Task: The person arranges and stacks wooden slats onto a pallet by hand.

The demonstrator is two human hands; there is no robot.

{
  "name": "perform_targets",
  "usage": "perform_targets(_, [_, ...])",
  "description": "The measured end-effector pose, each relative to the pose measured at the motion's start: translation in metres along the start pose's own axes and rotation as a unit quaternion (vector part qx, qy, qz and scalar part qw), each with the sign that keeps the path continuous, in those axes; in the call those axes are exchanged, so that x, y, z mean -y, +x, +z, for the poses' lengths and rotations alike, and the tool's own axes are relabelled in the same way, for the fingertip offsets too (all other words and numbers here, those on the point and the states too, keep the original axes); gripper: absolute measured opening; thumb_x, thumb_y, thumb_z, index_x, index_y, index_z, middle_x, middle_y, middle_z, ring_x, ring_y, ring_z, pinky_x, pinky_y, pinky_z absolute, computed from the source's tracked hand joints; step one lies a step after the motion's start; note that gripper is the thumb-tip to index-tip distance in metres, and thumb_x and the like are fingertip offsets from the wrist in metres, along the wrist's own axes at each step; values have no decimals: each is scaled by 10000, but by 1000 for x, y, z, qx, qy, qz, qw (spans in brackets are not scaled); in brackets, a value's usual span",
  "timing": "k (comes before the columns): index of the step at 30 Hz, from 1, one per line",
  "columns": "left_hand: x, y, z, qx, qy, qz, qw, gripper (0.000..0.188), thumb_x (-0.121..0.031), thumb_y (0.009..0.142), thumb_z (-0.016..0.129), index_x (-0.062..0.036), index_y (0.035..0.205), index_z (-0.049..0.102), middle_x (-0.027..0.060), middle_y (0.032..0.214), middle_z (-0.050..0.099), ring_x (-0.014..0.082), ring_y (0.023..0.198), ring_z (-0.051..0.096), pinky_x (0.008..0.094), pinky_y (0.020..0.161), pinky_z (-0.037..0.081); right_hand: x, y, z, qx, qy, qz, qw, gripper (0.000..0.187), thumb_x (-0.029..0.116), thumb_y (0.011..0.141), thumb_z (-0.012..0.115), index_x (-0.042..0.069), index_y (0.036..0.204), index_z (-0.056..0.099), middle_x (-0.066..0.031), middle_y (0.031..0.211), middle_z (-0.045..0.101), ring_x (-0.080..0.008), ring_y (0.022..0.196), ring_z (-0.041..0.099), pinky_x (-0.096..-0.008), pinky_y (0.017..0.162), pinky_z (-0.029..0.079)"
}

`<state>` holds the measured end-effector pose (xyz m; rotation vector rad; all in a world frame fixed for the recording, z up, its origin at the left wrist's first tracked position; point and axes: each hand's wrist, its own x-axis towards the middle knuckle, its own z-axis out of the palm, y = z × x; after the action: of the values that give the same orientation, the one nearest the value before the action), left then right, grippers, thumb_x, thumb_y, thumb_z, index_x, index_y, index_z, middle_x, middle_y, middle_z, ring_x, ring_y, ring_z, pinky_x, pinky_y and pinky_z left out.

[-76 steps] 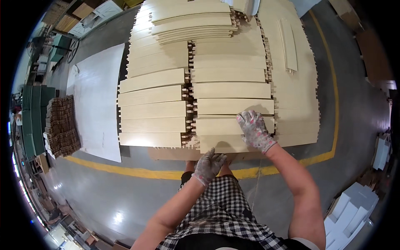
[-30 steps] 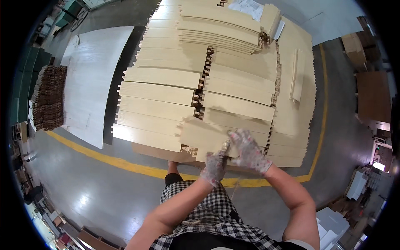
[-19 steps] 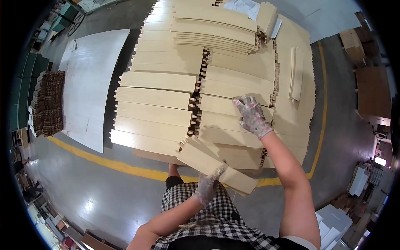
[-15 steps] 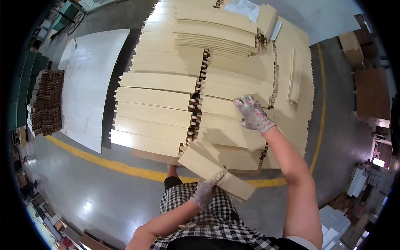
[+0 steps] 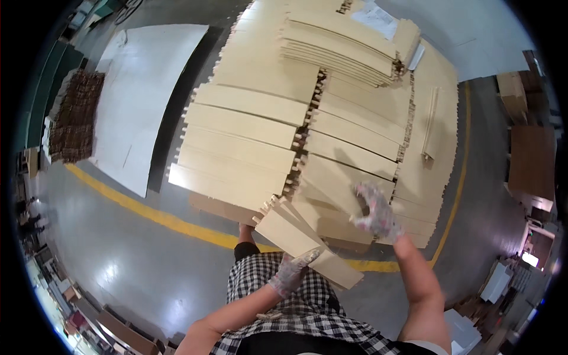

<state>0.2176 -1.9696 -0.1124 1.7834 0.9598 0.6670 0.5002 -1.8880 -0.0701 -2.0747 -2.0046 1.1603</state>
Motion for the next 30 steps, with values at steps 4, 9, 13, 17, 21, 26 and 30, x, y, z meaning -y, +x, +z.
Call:
perform_targets(4, [-7, -25, -8, -21, -47, -42, 998, 454, 79, 793, 567, -98, 1211, 568, 177, 1093, 639, 336, 1014, 627, 405, 868, 519, 19, -34, 30, 75, 198, -52, 976, 803, 318, 613, 796, 3, 1284, 487, -219, 1285, 492, -375, 1207, 467, -420, 1040, 365])
perform_targets(9, [16, -75, -28, -150, -430, -303, 837, 384, -79, 854, 619, -17, 1220, 523, 117, 1128, 613, 245, 1034, 607, 374, 908, 505, 41, -50, 74, 118, 297, -81, 944, 760, 308, 601, 798, -7, 1234, 521, -197, 1194, 552, -359, 1137, 520, -401, 998, 397])
perform_targets(13, [109, -93, -53, -161, 56, -69, 983, 486, 74, 800, 575, -74, 1257, 504, 212, 1086, 616, 405, 966, 608, 432, 854, 517, 52, -71, 102, 130, 306, -72, 940, 720, 332, 626, 792, -12, 1207, 543, -177, 1129, 574, -329, 1070, 565, -389, 931, 452])
perform_targets(17, [213, -62, -57, -369, -552, -375, 647, 436, -84, 847, 642, -67, 1259, 501, 105, 1142, 603, 266, 1046, 601, 383, 851, 514, 62, -93, 136, 125, 372, 9, 920, 724, 314, 648, 800, 2, 1240, 522, -146, 1126, 572, -289, 1048, 578, -379, 925, 470])
perform_targets(21, [275, -33, -62, -365, -502, -416, 664, 576, -204, 837, 709, -70, 1314, 416, 69, 1167, 589, 234, 1043, 603, 357, 839, 516, 68, -103, 174, 163, 386, 99, 903, 764, 311, 640, 819, -21, 1258, 518, -105, 1189, 541, -224, 1080, 564, -353, 943, 466])
perform_targets(26, [302, 0, -63, -368, -488, -450, 651, 636, -245, 852, 700, -109, 1365, 350, 78, 1216, 584, 227, 1066, 601, 355, 899, 482, 77, -96, 197, 212, 318, 99, 918, 758, 212, 637, 826, -8, 1279, 489, -161, 1264, 498, -269, 1157, 536, -381, 982, 458])
perform_targets(30, [307, 15, -66, -388, -532, -431, 616, 610, -246, 871, 686, -111, 1361, 349, 89, 1200, 601, 226, 1035, 613, 359, 909, 473, 85, -81, 200, 213, 282, 63, 933, 742, 202, 641, 817, 3, 1280, 495, -153, 1235, 528, -271, 1122, 559, -377, 954, 470])
